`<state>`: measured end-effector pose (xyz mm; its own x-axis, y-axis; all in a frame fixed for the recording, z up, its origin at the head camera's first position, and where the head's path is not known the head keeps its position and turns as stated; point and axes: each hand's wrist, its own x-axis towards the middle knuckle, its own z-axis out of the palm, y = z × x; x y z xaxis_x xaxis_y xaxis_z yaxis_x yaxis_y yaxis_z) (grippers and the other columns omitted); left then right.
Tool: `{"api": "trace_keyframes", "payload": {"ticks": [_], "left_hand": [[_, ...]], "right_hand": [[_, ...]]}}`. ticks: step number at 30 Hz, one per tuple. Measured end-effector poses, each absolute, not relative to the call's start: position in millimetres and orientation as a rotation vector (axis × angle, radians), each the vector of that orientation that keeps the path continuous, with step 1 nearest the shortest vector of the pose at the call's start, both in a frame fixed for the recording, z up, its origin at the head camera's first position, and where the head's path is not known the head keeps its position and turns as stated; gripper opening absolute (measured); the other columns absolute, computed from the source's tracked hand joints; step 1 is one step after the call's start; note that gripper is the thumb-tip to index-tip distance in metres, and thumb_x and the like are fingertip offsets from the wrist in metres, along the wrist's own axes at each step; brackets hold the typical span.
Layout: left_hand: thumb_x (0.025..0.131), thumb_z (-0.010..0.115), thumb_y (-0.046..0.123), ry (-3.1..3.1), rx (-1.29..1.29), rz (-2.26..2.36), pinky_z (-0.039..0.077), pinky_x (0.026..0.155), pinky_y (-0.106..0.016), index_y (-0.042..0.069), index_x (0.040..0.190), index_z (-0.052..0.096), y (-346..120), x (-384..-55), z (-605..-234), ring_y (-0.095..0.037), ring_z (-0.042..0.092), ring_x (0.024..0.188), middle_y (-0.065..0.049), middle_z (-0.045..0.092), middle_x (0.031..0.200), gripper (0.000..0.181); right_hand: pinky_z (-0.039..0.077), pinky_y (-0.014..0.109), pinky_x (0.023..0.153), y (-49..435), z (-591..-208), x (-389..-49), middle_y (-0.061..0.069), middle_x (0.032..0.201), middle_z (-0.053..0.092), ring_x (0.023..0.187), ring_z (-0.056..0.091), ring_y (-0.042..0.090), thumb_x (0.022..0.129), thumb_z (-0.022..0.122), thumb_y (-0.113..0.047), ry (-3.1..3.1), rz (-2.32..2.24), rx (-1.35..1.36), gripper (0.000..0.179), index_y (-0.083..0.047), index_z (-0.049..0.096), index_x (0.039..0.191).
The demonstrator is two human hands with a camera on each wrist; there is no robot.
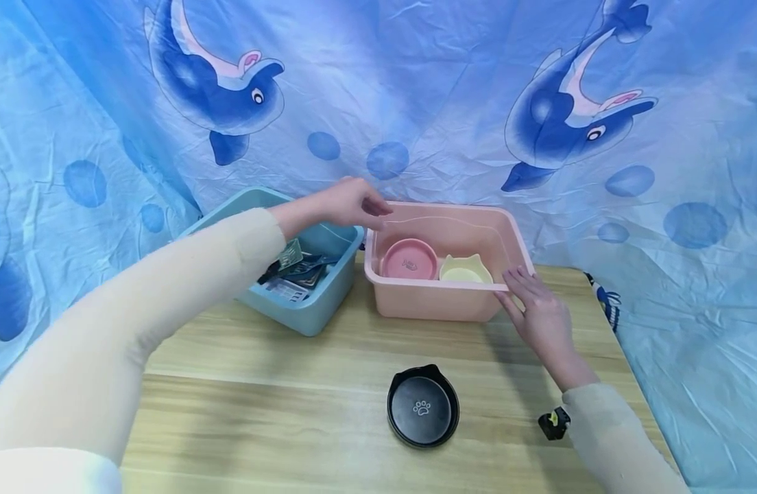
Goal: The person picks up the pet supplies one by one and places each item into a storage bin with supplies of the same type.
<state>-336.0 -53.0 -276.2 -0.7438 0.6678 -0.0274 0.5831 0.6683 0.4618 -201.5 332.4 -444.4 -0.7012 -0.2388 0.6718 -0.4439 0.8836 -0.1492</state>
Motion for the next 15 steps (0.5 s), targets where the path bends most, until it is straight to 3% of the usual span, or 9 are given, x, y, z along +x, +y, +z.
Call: {"api": "trace_keyframes", "payload": {"ticks": [6, 12, 13, 15], "left_hand": [[0.098, 0.081, 0.028, 2.755, 1.007, 0.57, 0.058, 0.107, -0.039, 0.009, 0.136, 0.074, -89, -310, -275, -0.026, 0.071, 0.124, -0.01, 0.075, 0.134, 0.043], [0.099, 0.079, 0.038, 2.819, 0.951, 0.457, 0.053, 0.113, -0.047, 0.014, 0.141, 0.071, -130, -284, -280, -0.028, 0.066, 0.132, -0.007, 0.072, 0.14, 0.049], [0.099, 0.079, 0.039, 2.83, 0.949, 0.445, 0.054, 0.111, -0.047, 0.015, 0.142, 0.071, -137, -281, -281, -0.027, 0.07, 0.124, -0.006, 0.072, 0.14, 0.05], [0.098, 0.079, 0.04, 2.852, 0.948, 0.428, 0.06, 0.092, -0.042, 0.015, 0.142, 0.071, -150, -274, -283, -0.022, 0.075, 0.091, -0.007, 0.072, 0.139, 0.051]], "right_hand": [[0.059, 0.068, 0.086, 332, -442, -200, 0.025, 0.13, 0.071, 0.119, 0.07, 0.047, 0.082, 0.089, -0.014, -2.375, 0.378, 0.485, 0.052, -0.001, 0.075, 0.13], [0.058, 0.069, 0.089, 333, -441, -201, 0.025, 0.129, 0.071, 0.118, 0.071, 0.047, 0.081, 0.09, -0.014, -2.381, 0.371, 0.482, 0.053, -0.001, 0.075, 0.13], [0.058, 0.069, 0.09, 333, -441, -201, 0.025, 0.128, 0.072, 0.118, 0.071, 0.047, 0.081, 0.09, -0.013, -2.38, 0.373, 0.484, 0.053, 0.0, 0.075, 0.129], [0.057, 0.069, 0.092, 333, -442, -201, 0.025, 0.128, 0.072, 0.117, 0.071, 0.047, 0.08, 0.091, -0.013, -2.376, 0.376, 0.49, 0.054, 0.0, 0.075, 0.13]]}}
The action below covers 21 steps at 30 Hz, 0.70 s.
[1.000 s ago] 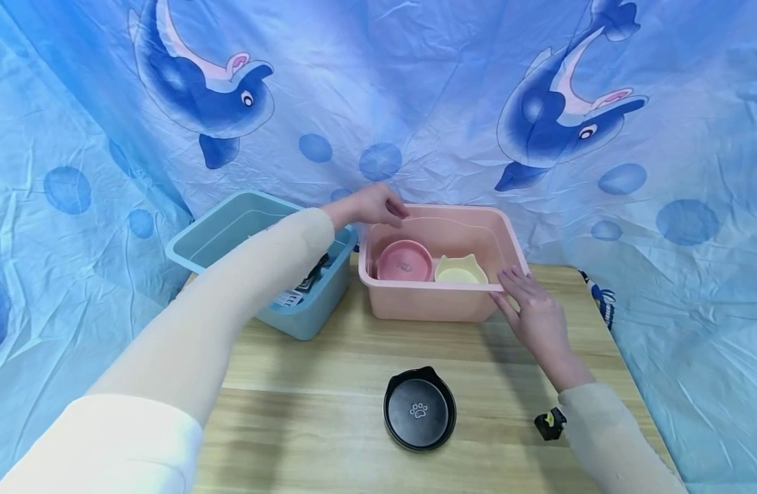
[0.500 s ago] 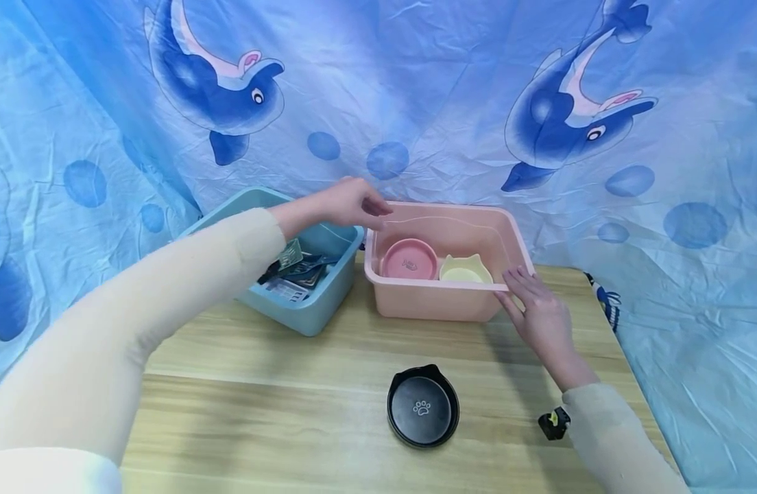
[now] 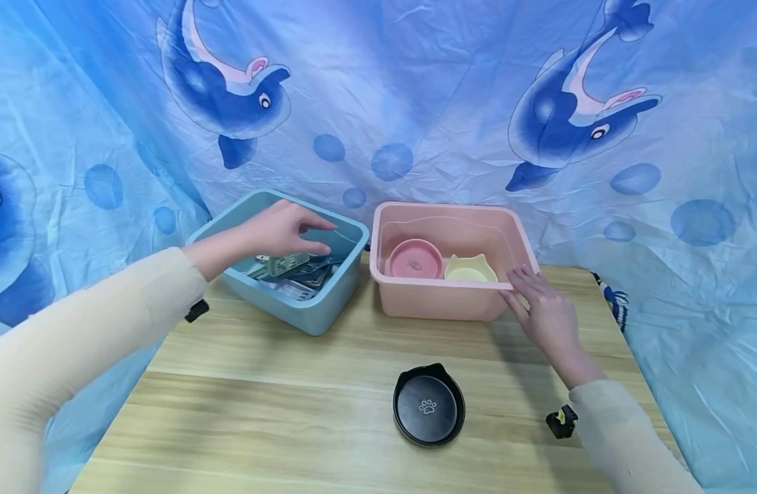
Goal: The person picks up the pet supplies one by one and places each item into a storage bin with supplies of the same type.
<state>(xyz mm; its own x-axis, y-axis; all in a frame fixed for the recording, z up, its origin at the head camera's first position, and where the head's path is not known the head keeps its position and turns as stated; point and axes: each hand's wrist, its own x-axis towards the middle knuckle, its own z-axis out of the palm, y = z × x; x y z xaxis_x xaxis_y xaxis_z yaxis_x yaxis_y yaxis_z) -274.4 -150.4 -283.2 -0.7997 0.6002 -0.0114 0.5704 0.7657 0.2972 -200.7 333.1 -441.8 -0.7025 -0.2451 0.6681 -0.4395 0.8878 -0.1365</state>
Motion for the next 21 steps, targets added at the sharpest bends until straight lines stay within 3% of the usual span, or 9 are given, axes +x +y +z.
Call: {"api": "trace_keyframes", "payload": {"ticks": [3, 5, 7, 12, 14, 17, 19, 21], "left_hand": [[0.098, 0.079, 0.04, 2.883, 0.935, 0.415, 0.048, 0.06, -0.034, 0.017, 0.143, 0.071, -167, -265, -284, -0.014, 0.048, 0.051, -0.008, 0.079, 0.106, 0.051], [0.098, 0.079, 0.039, 2.895, 0.924, 0.419, 0.034, 0.051, -0.033, 0.017, 0.143, 0.07, -177, -259, -285, -0.012, 0.029, 0.045, -0.005, 0.069, 0.076, 0.051], [0.098, 0.08, 0.04, 2.908, 0.911, 0.429, 0.033, 0.05, -0.032, 0.018, 0.144, 0.07, -185, -255, -287, -0.012, 0.028, 0.044, 0.0, 0.049, 0.058, 0.051], [0.098, 0.08, 0.041, 2.929, 0.887, 0.468, 0.035, 0.049, -0.033, 0.018, 0.145, 0.069, -201, -246, -294, -0.013, 0.03, 0.042, 0.002, 0.042, 0.049, 0.053], [0.097, 0.081, 0.041, 2.935, 0.885, 0.468, 0.035, 0.05, -0.033, 0.017, 0.145, 0.068, -207, -241, -298, -0.013, 0.031, 0.042, 0.0, 0.052, 0.056, 0.055], [0.097, 0.081, 0.043, 2.95, 0.898, 0.457, 0.037, 0.053, -0.033, 0.018, 0.146, 0.068, -214, -235, -304, -0.013, 0.036, 0.043, -0.01, 0.078, 0.091, 0.057], [0.096, 0.081, 0.043, 2.965, 0.902, 0.461, 0.039, 0.055, -0.034, 0.017, 0.146, 0.068, -219, -231, -309, -0.011, 0.039, 0.044, -0.014, 0.077, 0.126, 0.058], [0.096, 0.081, 0.044, 2.984, 0.896, 0.469, 0.046, 0.058, -0.036, 0.017, 0.147, 0.067, -224, -228, -313, -0.009, 0.045, 0.045, -0.015, 0.068, 0.144, 0.059]], "right_hand": [[0.057, 0.069, 0.092, 334, -441, -201, 0.025, 0.127, 0.072, 0.117, 0.071, 0.047, 0.078, 0.092, -0.012, -2.37, 0.377, 0.493, 0.055, 0.0, 0.075, 0.129], [0.058, 0.069, 0.091, 334, -441, -200, 0.025, 0.128, 0.072, 0.117, 0.071, 0.047, 0.078, 0.092, -0.012, -2.369, 0.375, 0.493, 0.055, 0.0, 0.075, 0.129], [0.058, 0.069, 0.09, 334, -442, -200, 0.025, 0.128, 0.072, 0.116, 0.072, 0.047, 0.078, 0.092, -0.012, -2.369, 0.372, 0.489, 0.054, 0.0, 0.076, 0.129], [0.058, 0.069, 0.087, 335, -443, -199, 0.024, 0.129, 0.071, 0.117, 0.071, 0.047, 0.081, 0.091, -0.014, -2.382, 0.364, 0.478, 0.054, -0.002, 0.075, 0.13], [0.058, 0.069, 0.086, 335, -442, -199, 0.024, 0.13, 0.071, 0.119, 0.07, 0.048, 0.081, 0.091, -0.015, -2.393, 0.36, 0.472, 0.054, -0.002, 0.075, 0.131], [0.057, 0.07, 0.086, 336, -442, -201, 0.024, 0.13, 0.071, 0.12, 0.069, 0.048, 0.082, 0.091, -0.016, -2.402, 0.359, 0.464, 0.052, -0.002, 0.075, 0.13], [0.057, 0.07, 0.087, 335, -441, -201, 0.024, 0.13, 0.071, 0.12, 0.069, 0.048, 0.082, 0.09, -0.017, -2.403, 0.357, 0.463, 0.052, -0.003, 0.075, 0.13], [0.057, 0.07, 0.088, 335, -441, -201, 0.024, 0.13, 0.071, 0.12, 0.069, 0.048, 0.082, 0.09, -0.017, -2.401, 0.358, 0.469, 0.052, -0.002, 0.075, 0.13]]}}
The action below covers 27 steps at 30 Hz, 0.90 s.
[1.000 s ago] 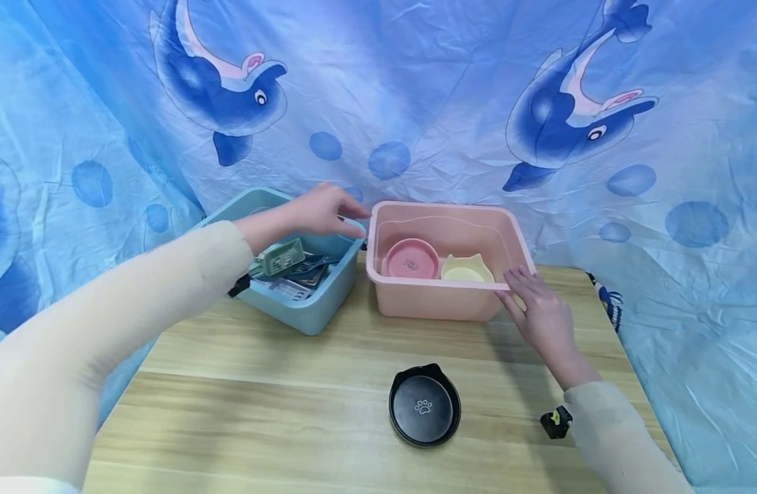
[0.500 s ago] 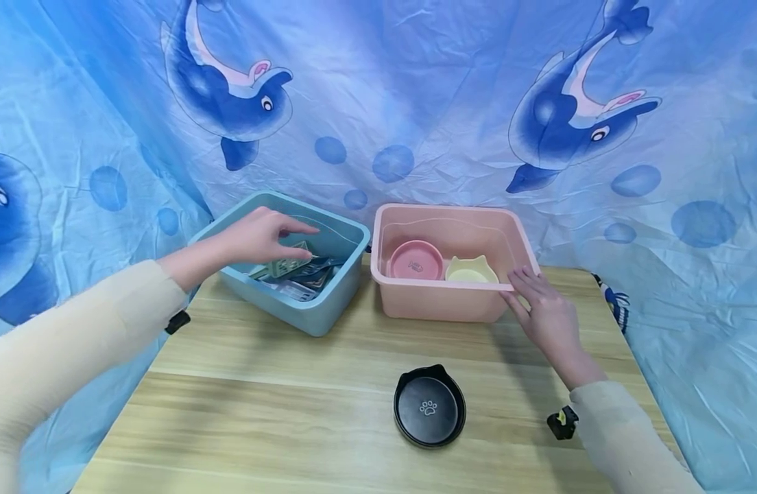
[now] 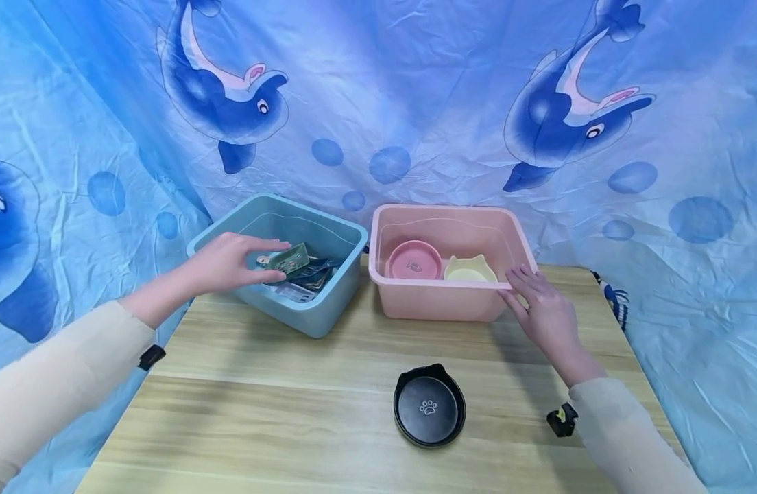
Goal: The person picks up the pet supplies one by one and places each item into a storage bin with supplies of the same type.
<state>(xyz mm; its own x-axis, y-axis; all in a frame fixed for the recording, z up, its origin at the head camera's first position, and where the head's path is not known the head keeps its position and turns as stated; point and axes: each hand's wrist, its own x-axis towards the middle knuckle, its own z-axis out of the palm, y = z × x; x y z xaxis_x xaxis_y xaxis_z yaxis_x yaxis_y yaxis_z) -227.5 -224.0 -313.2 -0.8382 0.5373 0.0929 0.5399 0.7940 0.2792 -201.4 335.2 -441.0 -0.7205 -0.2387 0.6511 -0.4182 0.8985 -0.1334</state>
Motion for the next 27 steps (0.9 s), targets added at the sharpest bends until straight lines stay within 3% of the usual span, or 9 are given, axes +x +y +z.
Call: {"api": "trace_keyframes", "payload": {"ticks": [3, 6, 9, 11, 22, 27], "left_hand": [[0.095, 0.082, 0.044, -2.951, -0.853, -0.462, 0.055, 0.065, -0.042, 0.016, 0.147, 0.067, -231, -223, -319, -0.013, 0.056, 0.049, -0.015, 0.065, 0.147, 0.061], [0.095, 0.083, 0.043, -2.924, -0.826, -0.446, 0.062, 0.084, -0.051, 0.015, 0.146, 0.067, -238, -219, -325, -0.026, 0.076, 0.078, -0.015, 0.066, 0.146, 0.061], [0.094, 0.083, 0.042, -2.888, -0.818, -0.435, 0.059, 0.098, -0.059, 0.014, 0.146, 0.067, -243, -217, -332, -0.038, 0.073, 0.117, -0.017, 0.066, 0.146, 0.061], [0.093, 0.084, 0.042, -2.851, -0.823, -0.425, 0.055, 0.104, -0.062, 0.013, 0.146, 0.068, -245, -215, -337, -0.042, 0.066, 0.129, -0.018, 0.066, 0.145, 0.062], [0.088, 0.087, 0.04, -2.474, -0.867, -0.37, 0.05, 0.113, -0.061, 0.009, 0.139, 0.072, -254, -202, -389, -0.038, 0.067, 0.129, -0.016, 0.071, 0.139, 0.062], [0.101, 0.069, 0.057, -2.288, -0.826, -0.398, 0.051, 0.111, -0.062, 0.007, 0.136, 0.074, -253, -201, -411, -0.039, 0.07, 0.125, -0.017, 0.073, 0.133, 0.061]], "right_hand": [[0.057, 0.07, 0.089, 335, -441, -202, 0.024, 0.129, 0.072, 0.12, 0.07, 0.047, 0.082, 0.09, -0.017, -2.397, 0.359, 0.478, 0.053, -0.003, 0.075, 0.131], [0.057, 0.069, 0.089, 335, -440, -202, 0.024, 0.13, 0.071, 0.12, 0.07, 0.047, 0.083, 0.09, -0.017, -2.393, 0.364, 0.487, 0.052, -0.003, 0.075, 0.131], [0.057, 0.07, 0.087, 336, -440, -202, 0.023, 0.131, 0.071, 0.12, 0.069, 0.047, 0.084, 0.089, -0.018, -2.396, 0.361, 0.486, 0.052, -0.004, 0.074, 0.132], [0.057, 0.07, 0.087, 336, -440, -203, 0.023, 0.131, 0.071, 0.12, 0.069, 0.048, 0.085, 0.089, -0.018, -2.4, 0.36, 0.484, 0.052, -0.004, 0.074, 0.132], [0.058, 0.07, 0.087, 335, -436, -203, 0.024, 0.13, 0.071, 0.12, 0.068, 0.051, 0.083, 0.09, -0.017, -2.414, 0.363, 0.503, 0.053, -0.001, 0.074, 0.132], [0.056, 0.07, 0.091, 336, -437, -203, 0.023, 0.13, 0.072, 0.12, 0.068, 0.05, 0.083, 0.09, -0.016, -2.41, 0.369, 0.508, 0.052, -0.002, 0.075, 0.13]]}}
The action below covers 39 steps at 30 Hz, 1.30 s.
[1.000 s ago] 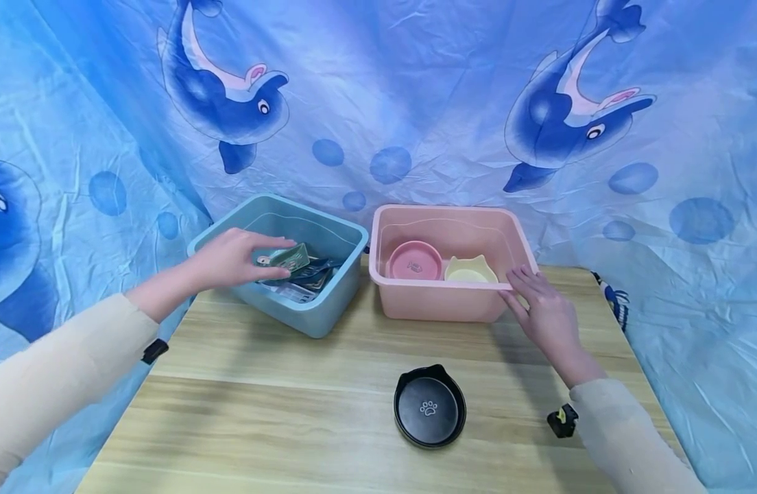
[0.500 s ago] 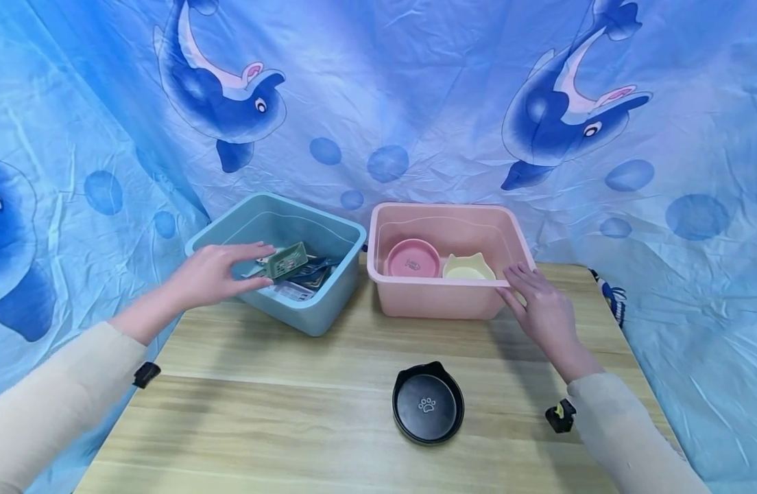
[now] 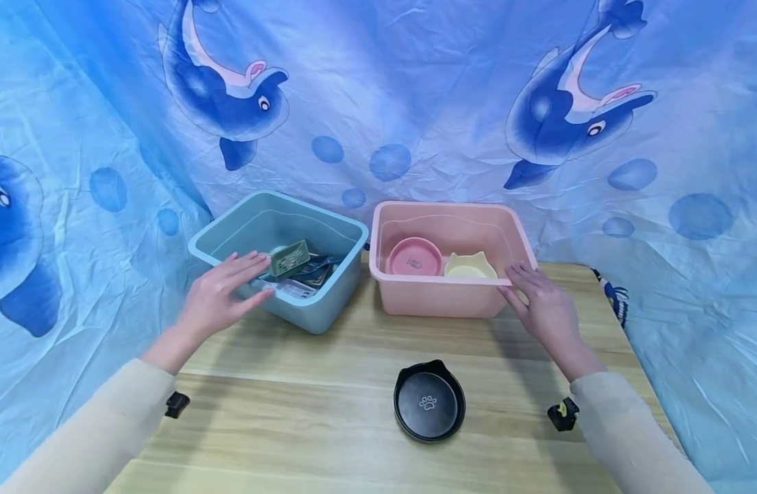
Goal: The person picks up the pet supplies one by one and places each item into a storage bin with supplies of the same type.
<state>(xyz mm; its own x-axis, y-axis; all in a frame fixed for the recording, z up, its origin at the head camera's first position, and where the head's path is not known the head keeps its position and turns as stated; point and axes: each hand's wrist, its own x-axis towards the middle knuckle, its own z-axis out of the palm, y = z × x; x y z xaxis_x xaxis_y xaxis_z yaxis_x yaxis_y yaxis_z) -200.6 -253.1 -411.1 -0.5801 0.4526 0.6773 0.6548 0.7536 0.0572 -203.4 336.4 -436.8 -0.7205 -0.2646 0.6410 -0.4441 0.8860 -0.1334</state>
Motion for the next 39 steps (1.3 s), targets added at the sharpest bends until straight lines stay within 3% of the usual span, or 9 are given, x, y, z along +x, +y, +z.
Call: {"api": "trace_keyframes", "payload": {"ticks": [3, 9, 15, 23, 28, 31, 34, 39], "left_hand": [[0.104, 0.061, 0.06, -2.201, -0.792, -0.423, 0.049, 0.115, -0.057, 0.008, 0.135, 0.074, -248, -202, -424, -0.04, 0.07, 0.123, -0.017, 0.074, 0.132, 0.062], [0.101, 0.067, 0.058, -2.123, -0.743, -0.465, 0.043, 0.123, -0.048, 0.009, 0.134, 0.075, -242, -199, -445, -0.042, 0.071, 0.122, -0.016, 0.074, 0.131, 0.06], [0.1, 0.07, 0.056, -2.057, -0.731, -0.51, 0.047, 0.118, -0.056, 0.008, 0.128, 0.078, -240, -201, -459, -0.043, 0.072, 0.12, -0.016, 0.075, 0.13, 0.056], [0.097, 0.075, 0.052, -2.024, -0.711, -0.548, 0.05, 0.11, -0.066, 0.007, 0.124, 0.079, -238, -204, -469, -0.041, 0.07, 0.125, -0.016, 0.075, 0.131, 0.053], [0.097, 0.075, 0.051, -2.016, -0.708, -0.552, 0.048, 0.114, -0.063, 0.006, 0.118, 0.08, -238, -206, -471, -0.042, 0.07, 0.123, -0.018, 0.076, 0.127, 0.051], [0.098, 0.072, 0.053, -2.015, -0.704, -0.548, 0.045, 0.119, -0.058, 0.005, 0.116, 0.08, -237, -206, -471, -0.043, 0.071, 0.122, -0.018, 0.077, 0.126, 0.052], [0.098, 0.072, 0.053, -2.012, -0.706, -0.551, 0.044, 0.121, -0.057, 0.004, 0.115, 0.08, -237, -206, -471, -0.045, 0.071, 0.12, -0.018, 0.076, 0.126, 0.053], [0.099, 0.071, 0.054, -2.009, -0.7, -0.544, 0.048, 0.112, -0.066, 0.005, 0.117, 0.08, -237, -206, -473, -0.044, 0.07, 0.122, -0.018, 0.076, 0.127, 0.053]], "right_hand": [[0.056, 0.07, 0.091, 338, -437, -203, 0.023, 0.13, 0.072, 0.121, 0.068, 0.05, 0.082, 0.09, -0.015, -2.412, 0.367, 0.506, 0.051, -0.002, 0.075, 0.13], [0.057, 0.069, 0.089, 337, -434, -201, 0.024, 0.131, 0.072, 0.122, 0.068, 0.05, 0.084, 0.089, -0.016, -2.432, 0.355, 0.505, 0.051, 0.0, 0.075, 0.13], [0.058, 0.069, 0.086, 336, -431, -200, 0.024, 0.13, 0.071, 0.121, 0.068, 0.05, 0.084, 0.089, -0.017, -2.447, 0.329, 0.502, 0.051, 0.001, 0.075, 0.129], [0.057, 0.068, 0.091, 338, -429, -199, 0.025, 0.132, 0.071, 0.121, 0.068, 0.05, 0.083, 0.09, -0.017, -2.44, 0.334, 0.538, 0.052, 0.001, 0.075, 0.129], [0.055, 0.069, 0.099, 339, -416, -193, 0.026, 0.131, 0.072, 0.123, 0.067, 0.049, 0.085, 0.089, -0.019, -2.424, 0.366, 0.614, 0.05, 0.003, 0.075, 0.128], [0.056, 0.068, 0.094, 340, -408, -186, 0.024, 0.134, 0.071, 0.124, 0.067, 0.049, 0.095, 0.082, -0.031, -2.43, 0.358, 0.659, 0.048, 0.001, 0.074, 0.13], [0.058, 0.067, 0.09, 340, -399, -178, 0.022, 0.135, 0.071, 0.122, 0.068, 0.048, 0.097, 0.079, -0.036, -2.439, 0.343, 0.707, 0.05, 0.0, 0.073, 0.133], [0.06, 0.065, 0.083, 338, -390, -169, 0.022, 0.133, 0.072, 0.114, 0.072, 0.047, 0.088, 0.087, -0.024, -2.452, 0.34, 0.765, 0.051, -0.002, 0.074, 0.133]]}}
